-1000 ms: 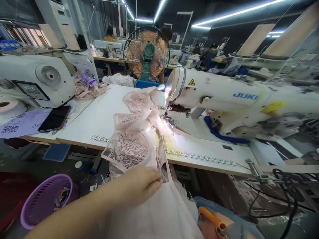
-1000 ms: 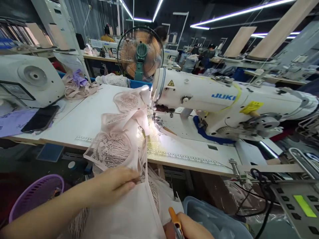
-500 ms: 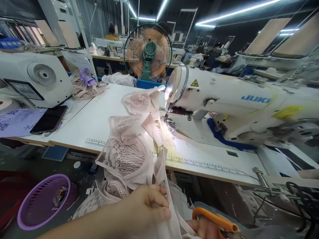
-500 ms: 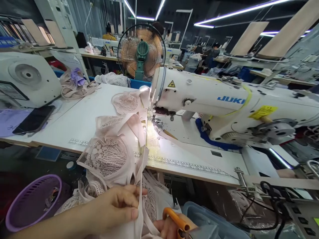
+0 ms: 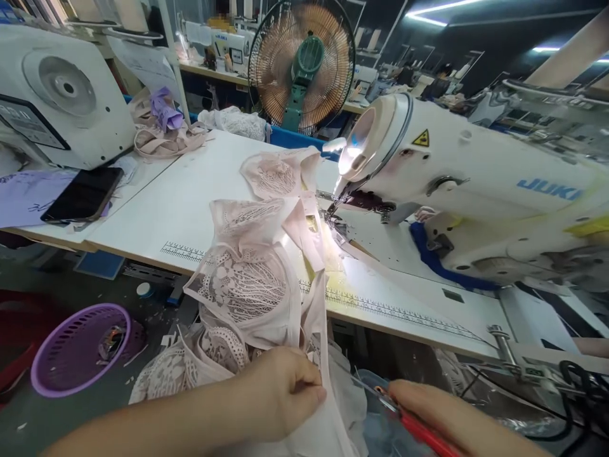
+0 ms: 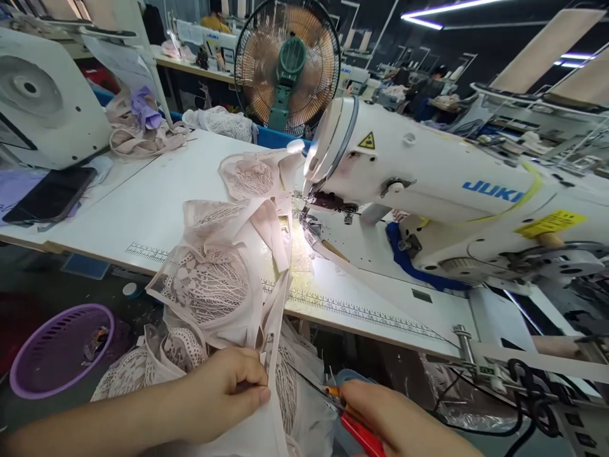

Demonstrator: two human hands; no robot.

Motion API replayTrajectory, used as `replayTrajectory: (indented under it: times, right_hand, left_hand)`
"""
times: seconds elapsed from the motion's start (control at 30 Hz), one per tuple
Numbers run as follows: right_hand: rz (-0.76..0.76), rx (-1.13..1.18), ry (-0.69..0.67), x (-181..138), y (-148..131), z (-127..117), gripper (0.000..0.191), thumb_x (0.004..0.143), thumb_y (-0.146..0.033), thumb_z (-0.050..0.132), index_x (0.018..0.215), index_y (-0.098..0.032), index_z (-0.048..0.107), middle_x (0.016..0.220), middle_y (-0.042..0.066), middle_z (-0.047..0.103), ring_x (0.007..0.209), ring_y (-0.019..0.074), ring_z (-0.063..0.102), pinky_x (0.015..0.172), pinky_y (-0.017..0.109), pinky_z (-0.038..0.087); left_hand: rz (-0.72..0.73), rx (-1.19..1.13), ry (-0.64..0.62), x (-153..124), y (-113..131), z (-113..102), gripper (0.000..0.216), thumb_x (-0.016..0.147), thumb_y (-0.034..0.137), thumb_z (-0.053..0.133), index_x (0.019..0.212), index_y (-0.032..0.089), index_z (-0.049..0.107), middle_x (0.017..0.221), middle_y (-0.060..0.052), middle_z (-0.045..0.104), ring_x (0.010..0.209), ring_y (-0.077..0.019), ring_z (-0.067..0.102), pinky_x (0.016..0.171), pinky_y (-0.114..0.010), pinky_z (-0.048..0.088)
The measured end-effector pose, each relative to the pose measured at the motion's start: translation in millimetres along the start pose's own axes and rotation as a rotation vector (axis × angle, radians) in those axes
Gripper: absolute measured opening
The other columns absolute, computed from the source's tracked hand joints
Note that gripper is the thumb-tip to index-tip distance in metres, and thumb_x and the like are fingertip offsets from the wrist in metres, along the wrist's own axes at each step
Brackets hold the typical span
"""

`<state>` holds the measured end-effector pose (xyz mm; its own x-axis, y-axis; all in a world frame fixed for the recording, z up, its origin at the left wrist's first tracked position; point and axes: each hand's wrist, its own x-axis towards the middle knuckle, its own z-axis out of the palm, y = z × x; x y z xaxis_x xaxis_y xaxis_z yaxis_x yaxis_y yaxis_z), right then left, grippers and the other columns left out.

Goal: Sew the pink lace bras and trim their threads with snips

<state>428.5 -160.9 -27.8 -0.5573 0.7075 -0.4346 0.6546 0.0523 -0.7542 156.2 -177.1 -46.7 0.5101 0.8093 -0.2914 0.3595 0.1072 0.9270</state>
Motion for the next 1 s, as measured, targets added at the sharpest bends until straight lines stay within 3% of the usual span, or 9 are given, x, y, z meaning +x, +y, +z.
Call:
replayTrajectory:
  times: [0.1, 0.23, 0.4, 0.53, 0.63, 0.8, 0.9, 1.0]
  right_hand:
    - [-0.013, -0.12, -0.187, 14.0, -26.3, -16.3, 0.03, 0.076, -0.053, 0.059, 0.072, -0.024, 0.056, 0.066, -0.001, 0.05, 0.055, 0.016, 0.045, 0.048, 0.026, 0.036]
    - [0.004, -0.203, -0.304, 34.8, -54.4, -22.8, 0.04, 0.074, -0.06, 0.057, 0.07, -0.023, 0.044, 0.067, -0.003, 0.039, 0.057, 0.0142, 0.035, 0.046, 0.024, 0.028]
    - [0.038, -0.383, -0.309, 43.1, -72.3, -26.0, 0.044, 0.069, -0.055, 0.063, 0.064, -0.023, 0.034, 0.065, -0.004, 0.036, 0.057, 0.013, 0.031, 0.047, 0.024, 0.023]
    - [0.083, -0.359, -0.336, 45.3, -75.1, -28.3, 0.043, 0.066, -0.045, 0.07, 0.062, -0.023, 0.034, 0.063, -0.006, 0.035, 0.055, 0.0109, 0.028, 0.045, 0.023, 0.019]
    - [0.131, -0.282, -0.36, 46.9, -75.2, -29.1, 0.048, 0.063, -0.049, 0.073, 0.06, -0.022, 0.034, 0.059, -0.007, 0.032, 0.054, 0.0102, 0.025, 0.042, 0.022, 0.017]
    - [0.167, -0.154, -0.352, 46.3, -70.1, -28.6, 0.051, 0.06, -0.048, 0.078, 0.057, -0.022, 0.034, 0.054, -0.009, 0.029, 0.052, 0.0092, 0.023, 0.041, 0.022, 0.016]
    - [0.177, -0.03, -0.267, 43.0, -61.5, -25.3, 0.05, 0.063, -0.046, 0.077, 0.056, -0.022, 0.034, 0.053, -0.009, 0.029, 0.051, 0.0089, 0.023, 0.043, 0.022, 0.017]
    - [-0.01, 0.1, -0.095, 38.1, -52.4, -15.8, 0.05, 0.062, -0.057, 0.075, 0.062, -0.021, 0.041, 0.061, -0.007, 0.038, 0.056, 0.0114, 0.031, 0.048, 0.023, 0.026]
  left_hand:
    - [0.026, 0.017, 0.011, 1.1, -4.2, 1.5, 0.026, 0.078, 0.021, 0.049, 0.054, 0.018, 0.038, 0.065, 0.004, 0.04, 0.063, -0.012, 0.044, 0.06, -0.023, 0.033]
    - [0.02, -0.005, 0.0, 0.3, -7.0, 2.1, 0.025, 0.078, 0.022, 0.048, 0.055, 0.018, 0.04, 0.065, 0.004, 0.042, 0.063, -0.0125, 0.045, 0.059, -0.023, 0.033]
    - [0.005, -0.01, -0.013, -1.7, -7.7, -0.5, 0.023, 0.078, 0.021, 0.048, 0.056, 0.018, 0.041, 0.066, 0.003, 0.044, 0.063, -0.0121, 0.045, 0.057, -0.022, 0.033]
    - [0.031, 0.012, -0.02, -2.2, -6.2, -3.8, 0.023, 0.076, 0.018, 0.048, 0.055, 0.018, 0.04, 0.065, 0.003, 0.044, 0.064, -0.0122, 0.047, 0.06, -0.022, 0.035]
    - [0.019, 0.032, -0.016, -1.8, -4.0, -5.8, 0.023, 0.075, 0.017, 0.049, 0.054, 0.018, 0.04, 0.064, 0.003, 0.043, 0.064, -0.012, 0.046, 0.06, -0.022, 0.035]
    - [-0.014, 0.047, -0.008, -1.9, 0.5, -8.1, 0.026, 0.074, 0.016, 0.05, 0.052, 0.018, 0.038, 0.064, 0.004, 0.041, 0.061, -0.011, 0.044, 0.058, -0.022, 0.034]
    - [0.0, 0.055, 0.004, -5.3, 6.3, -9.9, 0.023, 0.076, 0.018, 0.05, 0.053, 0.017, 0.044, 0.065, 0.003, 0.044, 0.063, -0.0115, 0.047, 0.06, -0.022, 0.037]
    - [0.13, 0.032, 0.027, -8.9, 17.3, -12.8, 0.021, 0.079, 0.019, 0.049, 0.061, 0.015, 0.059, 0.07, -0.001, 0.054, 0.067, -0.0134, 0.054, 0.064, -0.022, 0.042]
